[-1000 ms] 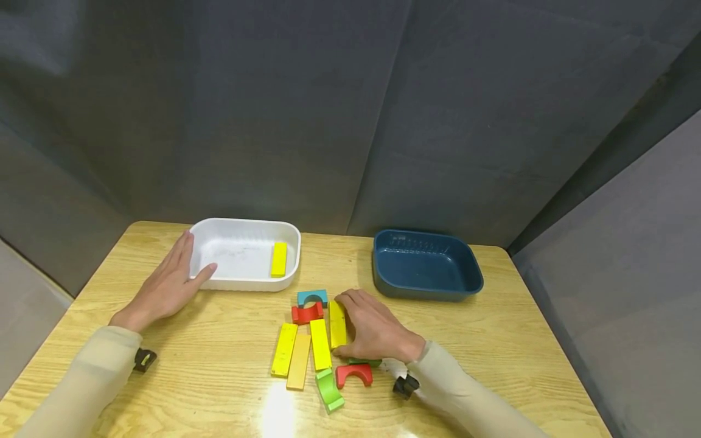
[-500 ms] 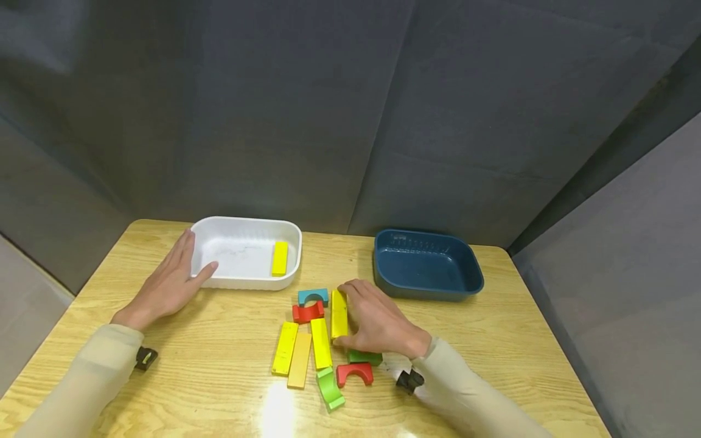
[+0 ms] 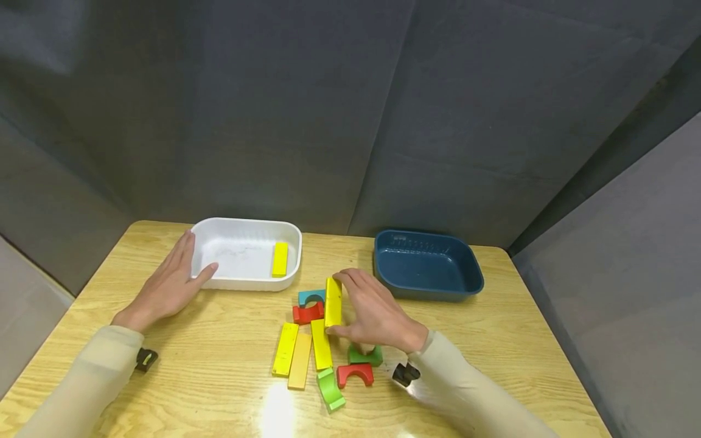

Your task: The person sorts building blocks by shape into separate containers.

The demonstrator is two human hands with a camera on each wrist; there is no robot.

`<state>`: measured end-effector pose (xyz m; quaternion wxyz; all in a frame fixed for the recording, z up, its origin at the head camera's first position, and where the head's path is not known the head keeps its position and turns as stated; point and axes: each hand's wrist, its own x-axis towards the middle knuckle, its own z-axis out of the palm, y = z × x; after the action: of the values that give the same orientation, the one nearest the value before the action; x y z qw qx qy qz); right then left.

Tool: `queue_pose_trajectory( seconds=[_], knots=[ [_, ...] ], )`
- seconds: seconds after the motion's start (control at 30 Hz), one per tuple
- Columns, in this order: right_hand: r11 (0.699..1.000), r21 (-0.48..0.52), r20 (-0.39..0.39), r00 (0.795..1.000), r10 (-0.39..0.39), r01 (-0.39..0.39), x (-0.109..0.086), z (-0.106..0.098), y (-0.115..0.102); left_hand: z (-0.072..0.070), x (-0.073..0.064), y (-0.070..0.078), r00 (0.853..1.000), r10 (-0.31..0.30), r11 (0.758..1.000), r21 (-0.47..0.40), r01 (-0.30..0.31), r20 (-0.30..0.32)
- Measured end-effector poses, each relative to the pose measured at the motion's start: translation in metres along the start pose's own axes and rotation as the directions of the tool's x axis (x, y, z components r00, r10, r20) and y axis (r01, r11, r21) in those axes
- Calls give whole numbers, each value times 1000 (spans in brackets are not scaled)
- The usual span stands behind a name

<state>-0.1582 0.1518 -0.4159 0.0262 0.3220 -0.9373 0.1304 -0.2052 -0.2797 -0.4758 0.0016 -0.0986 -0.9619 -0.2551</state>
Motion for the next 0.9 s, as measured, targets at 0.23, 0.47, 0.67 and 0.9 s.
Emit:
queue_pose_trajectory(
  seconds=[0.23, 0.47, 0.67, 0.9],
  knots=[
    [1000, -23, -34, 999, -12, 11, 6, -2, -3, 1, 0, 0, 1000, 3, 1000, 2, -3, -7],
    [999, -25, -67, 997, -41, 39, 15, -4, -5, 1, 0, 0, 1000, 2, 1000, 8, -2, -9],
    [996, -46, -89, 993, -75, 71, 26, -6, -6, 0, -1, 0, 1000, 3, 1000, 2, -3, -6],
    [997, -47, -67, 996, -67, 64, 41, -10, -9, 0, 0, 0, 1000, 2, 1000, 5, -2, -6]
  ],
)
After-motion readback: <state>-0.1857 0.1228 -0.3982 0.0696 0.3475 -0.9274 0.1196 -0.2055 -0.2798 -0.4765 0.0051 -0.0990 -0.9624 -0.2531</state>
